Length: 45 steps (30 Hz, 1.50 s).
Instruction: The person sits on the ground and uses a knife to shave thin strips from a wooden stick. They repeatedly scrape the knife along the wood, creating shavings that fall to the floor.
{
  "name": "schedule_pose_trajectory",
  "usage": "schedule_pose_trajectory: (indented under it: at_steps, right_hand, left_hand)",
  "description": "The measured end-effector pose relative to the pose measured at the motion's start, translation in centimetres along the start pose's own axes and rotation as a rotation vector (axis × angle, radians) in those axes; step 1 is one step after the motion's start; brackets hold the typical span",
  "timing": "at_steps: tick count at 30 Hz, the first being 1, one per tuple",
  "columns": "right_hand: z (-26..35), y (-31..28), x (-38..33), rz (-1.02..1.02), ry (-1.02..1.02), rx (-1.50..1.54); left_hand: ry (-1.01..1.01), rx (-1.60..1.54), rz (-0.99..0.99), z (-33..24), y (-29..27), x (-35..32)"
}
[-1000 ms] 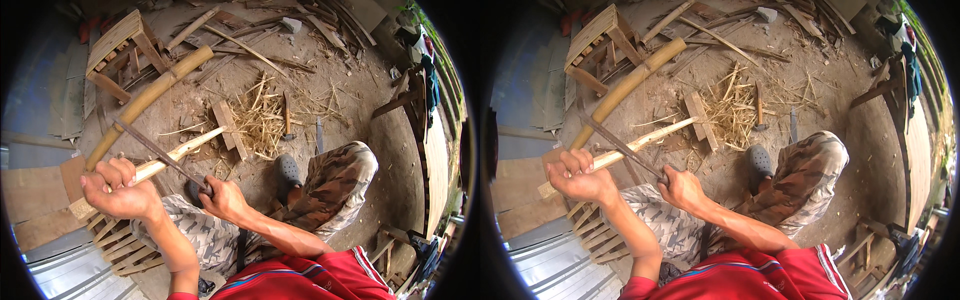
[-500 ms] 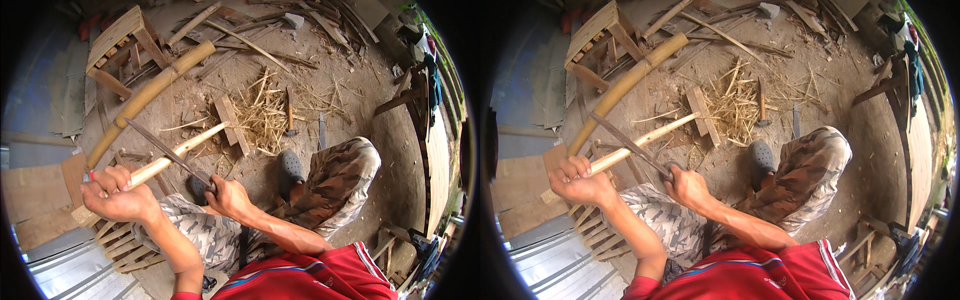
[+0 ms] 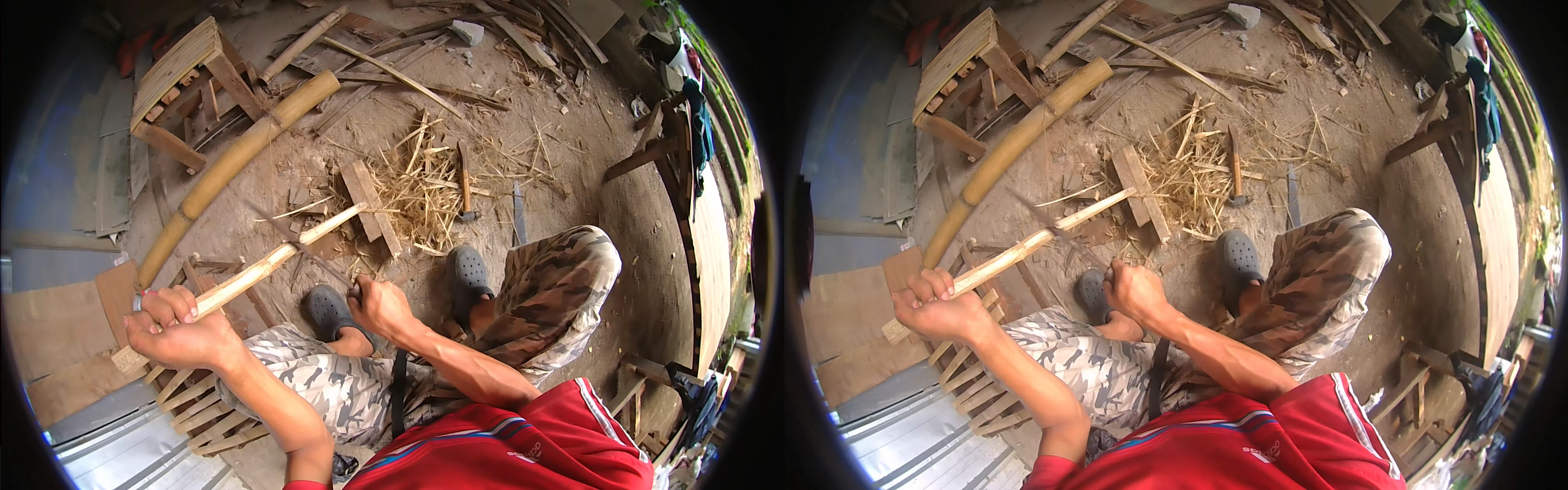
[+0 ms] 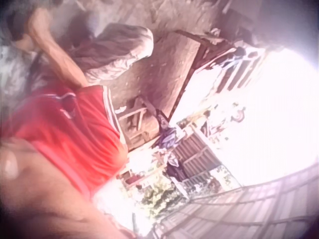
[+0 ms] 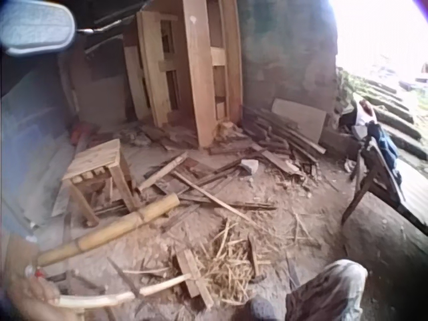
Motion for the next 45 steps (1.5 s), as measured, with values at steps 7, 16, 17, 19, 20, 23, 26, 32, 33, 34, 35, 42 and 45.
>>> schedule_pose_trajectory:
  at_steps: [7, 16, 17, 19, 20, 23, 26, 32, 33, 34, 35, 42, 45]
  right_hand:
    - [-7.2, 1.6, 4.6, -0.095, 0.155, -0.079]
    - [-13.8, 3.1, 10.3, 0.038, 0.365, -0.113]
    - [-14.2, 2.6, 10.6, 0.048, 0.337, -0.164]
    - [-13.4, 1.9, 10.4, 0.078, 0.280, -0.220]
    - [-12.1, 2.1, 10.0, 0.052, 0.259, -0.181]
    - [-7.4, 2.9, 7.6, -0.033, -0.035, -0.146]
    - [-15.0, 4.5, 11.4, -0.065, 0.231, -0.103]
    - [-15.5, 3.4, 12.0, 0.074, 0.268, -0.205]
    - [-14.9, 3.4, 10.9, 0.064, 0.207, -0.167]
    - [-15.3, 3.8, 11.1, 0.076, 0.190, -0.150]
    - [-15.9, 3.5, 11.9, 0.081, 0.320, -0.137]
    - [-5.7, 3.6, 7.9, -0.027, 0.100, -0.018]
    - [-0.2, 2.4, 4.1, 0.050, -0.068, 0.057]
  left_hand:
    - [0.017, -0.021, 0.016, 0.1, 0.8, -0.4]
    - [0.024, -0.012, 0.034, 0.2, 1.7, -0.5]
    - [0.026, 0.013, 0.041, 0.4, 1.3, 0.4]
    - [0.058, 0.015, -0.001, 1.0, 0.8, 1.3]
    - [0.066, 0.033, -0.022, 1.1, 0.2, 1.4]
    - [0.055, 0.035, 0.005, 0.9, 0.3, 1.5]
    - [0.015, -0.048, 0.075, 1.1, 1.4, 1.2]
    - [0.063, 0.001, -0.007, 0.8, 0.2, 1.4]
    - [0.058, -0.003, 0.004, 0.7, 0.5, 1.3]
    - [0.054, -0.005, 0.015, 0.6, 0.7, 1.2]
    - [0.042, -0.015, 0.047, 0.6, 0.9, 1.1]
    - [0.026, -0.081, 0.080, 1.0, -0.1, 1.4]
    - [-0.002, -0.158, 0.141, 1.1, -0.5, 1.5]
Point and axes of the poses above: each hand's wrist, its own x-axis towards the middle knuckle, its own y-axis out of the palm, z = x × y, the point moved 4 cm from there along x, towards the middle knuckle, and after that the axes turned 14 degrees about y, right-handed, at the moved point
